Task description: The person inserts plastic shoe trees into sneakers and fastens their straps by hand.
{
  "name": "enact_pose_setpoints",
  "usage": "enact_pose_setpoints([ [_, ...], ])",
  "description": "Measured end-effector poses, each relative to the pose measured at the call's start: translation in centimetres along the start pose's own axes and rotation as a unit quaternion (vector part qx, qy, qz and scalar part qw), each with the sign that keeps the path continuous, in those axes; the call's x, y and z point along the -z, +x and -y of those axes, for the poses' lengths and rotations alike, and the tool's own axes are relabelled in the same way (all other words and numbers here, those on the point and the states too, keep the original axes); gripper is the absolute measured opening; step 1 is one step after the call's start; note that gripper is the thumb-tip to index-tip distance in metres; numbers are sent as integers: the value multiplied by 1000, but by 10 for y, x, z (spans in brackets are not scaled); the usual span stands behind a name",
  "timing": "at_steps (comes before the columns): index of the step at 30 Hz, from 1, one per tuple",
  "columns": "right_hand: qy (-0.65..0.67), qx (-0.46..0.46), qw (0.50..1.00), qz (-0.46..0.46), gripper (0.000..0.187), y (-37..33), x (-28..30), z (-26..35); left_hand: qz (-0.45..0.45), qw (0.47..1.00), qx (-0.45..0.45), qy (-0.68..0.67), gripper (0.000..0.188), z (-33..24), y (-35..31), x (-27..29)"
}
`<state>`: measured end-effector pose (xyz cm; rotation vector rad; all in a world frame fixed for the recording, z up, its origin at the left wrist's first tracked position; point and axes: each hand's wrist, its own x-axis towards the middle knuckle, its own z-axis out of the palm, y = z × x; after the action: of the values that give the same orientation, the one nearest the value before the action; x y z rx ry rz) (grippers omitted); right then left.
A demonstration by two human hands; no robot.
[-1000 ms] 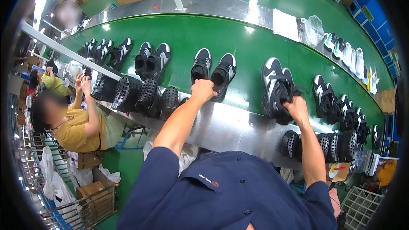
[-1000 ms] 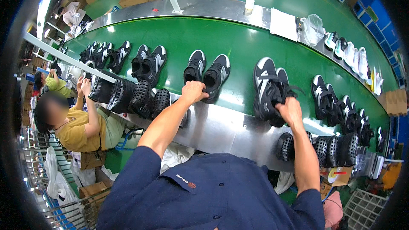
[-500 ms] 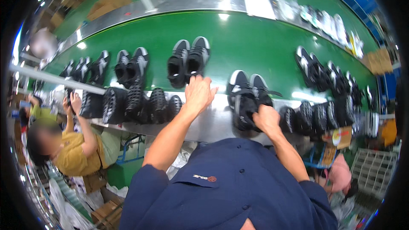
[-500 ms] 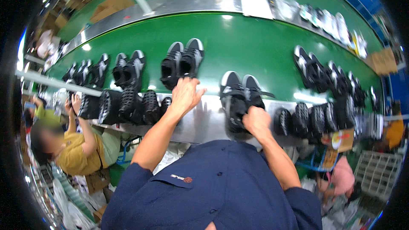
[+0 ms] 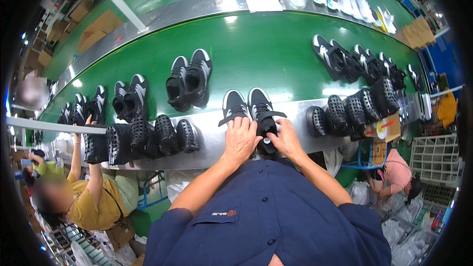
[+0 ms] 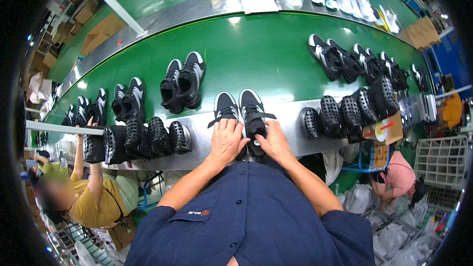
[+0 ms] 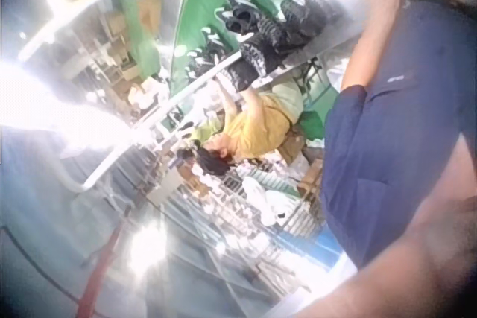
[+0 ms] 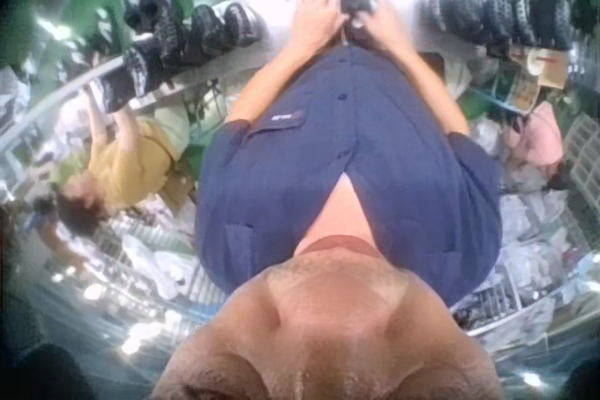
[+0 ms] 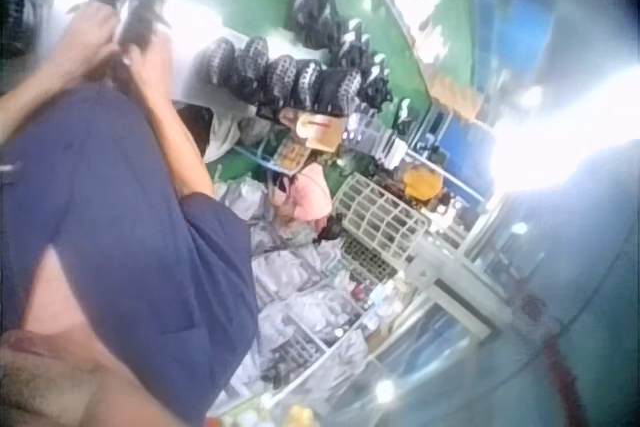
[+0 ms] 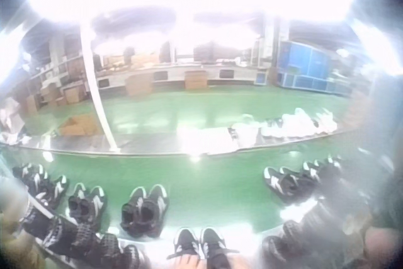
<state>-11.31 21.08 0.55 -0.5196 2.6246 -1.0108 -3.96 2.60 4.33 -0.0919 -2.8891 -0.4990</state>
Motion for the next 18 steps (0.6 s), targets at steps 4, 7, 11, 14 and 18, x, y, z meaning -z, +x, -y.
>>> enact_pose_setpoints([
  [4,-33,101,992,-61,33,19,-25,-16,-36,999,-14,22,21,3,8,-32],
  [7,-41,156,983,-83,24,29,-20,-22,-32,999,33,4,31,0,19,-31],
  [11,-60,165,984,-11,24,42,23,15,-77,994,21,-70,47,-6,35,-15],
  [14,-41,65,996,37,30,55,51,41,-126,986,46,-104,32,-1,43,-3],
  [18,-55,82,990,105,25,59,70,58,-45,961,150,-228,19,15,54,4],
])
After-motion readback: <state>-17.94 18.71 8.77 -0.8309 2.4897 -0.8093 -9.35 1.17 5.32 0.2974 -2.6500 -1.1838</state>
